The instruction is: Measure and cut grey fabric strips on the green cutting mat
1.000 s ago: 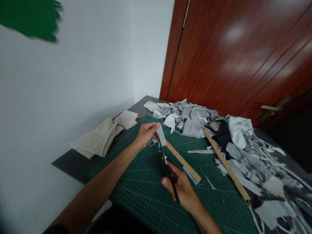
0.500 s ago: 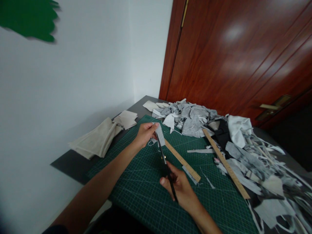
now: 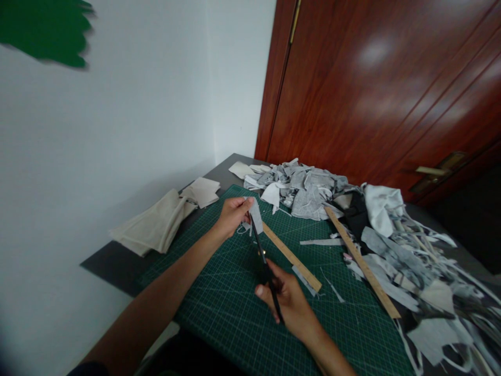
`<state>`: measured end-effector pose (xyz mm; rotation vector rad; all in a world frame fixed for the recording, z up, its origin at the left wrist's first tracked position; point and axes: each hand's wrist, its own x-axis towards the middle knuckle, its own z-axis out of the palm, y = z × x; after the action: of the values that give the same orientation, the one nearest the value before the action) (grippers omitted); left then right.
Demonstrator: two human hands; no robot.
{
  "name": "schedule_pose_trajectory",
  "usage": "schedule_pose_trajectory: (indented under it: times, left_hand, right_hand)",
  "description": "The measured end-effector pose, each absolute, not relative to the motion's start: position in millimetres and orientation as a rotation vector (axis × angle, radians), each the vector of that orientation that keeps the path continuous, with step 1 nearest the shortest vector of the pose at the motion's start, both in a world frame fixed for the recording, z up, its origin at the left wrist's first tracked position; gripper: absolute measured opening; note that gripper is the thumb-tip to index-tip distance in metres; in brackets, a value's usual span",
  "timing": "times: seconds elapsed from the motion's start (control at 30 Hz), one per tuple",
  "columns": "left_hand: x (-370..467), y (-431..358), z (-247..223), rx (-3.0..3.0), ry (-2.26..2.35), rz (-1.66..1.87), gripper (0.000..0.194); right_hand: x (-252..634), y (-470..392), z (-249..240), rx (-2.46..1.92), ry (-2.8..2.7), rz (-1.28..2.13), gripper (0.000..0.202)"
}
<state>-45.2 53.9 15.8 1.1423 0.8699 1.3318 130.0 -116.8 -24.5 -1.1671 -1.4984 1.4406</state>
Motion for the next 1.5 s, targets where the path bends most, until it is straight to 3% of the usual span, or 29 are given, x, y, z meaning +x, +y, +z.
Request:
schedule_pose_trajectory:
  times: [0.4, 0.87, 1.33, 1.5]
  left_hand:
    - [-46, 55, 13, 1.171, 0.839, 1.34, 0.05]
    - [-48, 51, 18, 1.09, 0.775, 1.298, 0.058]
    - [-44, 49, 14, 0.976, 0.734, 1.187, 0.047]
    - [-44, 49, 15, 0.99, 0.748, 1.202, 0.053]
  right_hand:
    - [128, -116, -22, -1.2, -1.507, 1.425, 0.095]
    - [132, -115, -30, -1.191, -1.458, 1.413, 0.087]
    - [133, -113, -30, -1.145, -1.49, 1.383, 0.088]
    - [132, -113, -28, -1.142, -1.503, 1.387, 0.088]
